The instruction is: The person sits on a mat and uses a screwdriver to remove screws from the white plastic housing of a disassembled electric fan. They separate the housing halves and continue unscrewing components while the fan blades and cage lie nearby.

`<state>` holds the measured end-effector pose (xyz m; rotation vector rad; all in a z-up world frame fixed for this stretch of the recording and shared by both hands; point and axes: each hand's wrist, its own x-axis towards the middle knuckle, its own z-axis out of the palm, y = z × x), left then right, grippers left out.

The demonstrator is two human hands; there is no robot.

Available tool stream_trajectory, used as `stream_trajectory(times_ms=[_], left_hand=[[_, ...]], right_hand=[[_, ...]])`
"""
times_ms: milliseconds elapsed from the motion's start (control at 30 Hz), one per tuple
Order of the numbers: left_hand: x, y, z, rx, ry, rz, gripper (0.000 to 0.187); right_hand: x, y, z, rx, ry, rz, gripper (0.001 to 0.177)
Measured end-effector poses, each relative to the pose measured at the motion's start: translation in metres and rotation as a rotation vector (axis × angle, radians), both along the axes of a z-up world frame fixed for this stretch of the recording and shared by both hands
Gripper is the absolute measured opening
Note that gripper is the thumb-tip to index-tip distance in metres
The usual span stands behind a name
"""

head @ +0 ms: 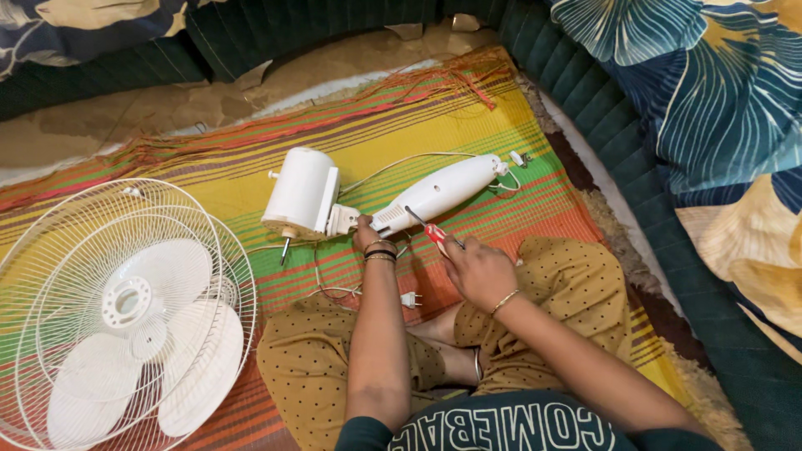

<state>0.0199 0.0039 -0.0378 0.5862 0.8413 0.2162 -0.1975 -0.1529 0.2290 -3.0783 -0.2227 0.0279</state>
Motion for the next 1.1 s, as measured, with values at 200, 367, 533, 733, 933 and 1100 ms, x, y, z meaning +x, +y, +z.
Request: stream_trajectory(times_ms=[200,367,533,733,933,1100], left_hand=[[0.002,-0.001,-0.001,-0.008,-0.007,0.003,0.026],[0.004,0.001,-0.012,0.019,-0.018,0.013,0.027],[0.001,0.001,-0.004,0.054,0.007,0.004,0.029],[-0.006,0.001,0.011,-0.034,0.012,0.014,0.028],[-0.003,0.001,0.007,0.004,0.036,-0.006,0.029],[-0.001,0.001,0.001,-0.002,0.007,-0.006,0.030]], right_hand=[[-0.010,-0.003,-0.003,0.102,-0.522,0.211,0.045],[-0.005,-0.008,0.004,0.131,0.236,-0.297,0.067],[-0.011,-0.001,0.001,0.111,-0.372,0.136,0.047],[-0.010,-0.004,0.004,0.181,0.167,-0.258,0.077],[-0.007,-0.004,0.003,0.060,-0.264,0.154,0.044],[-0.009,-0.014,0.006,0.391,-0.213,0.105,0.072]])
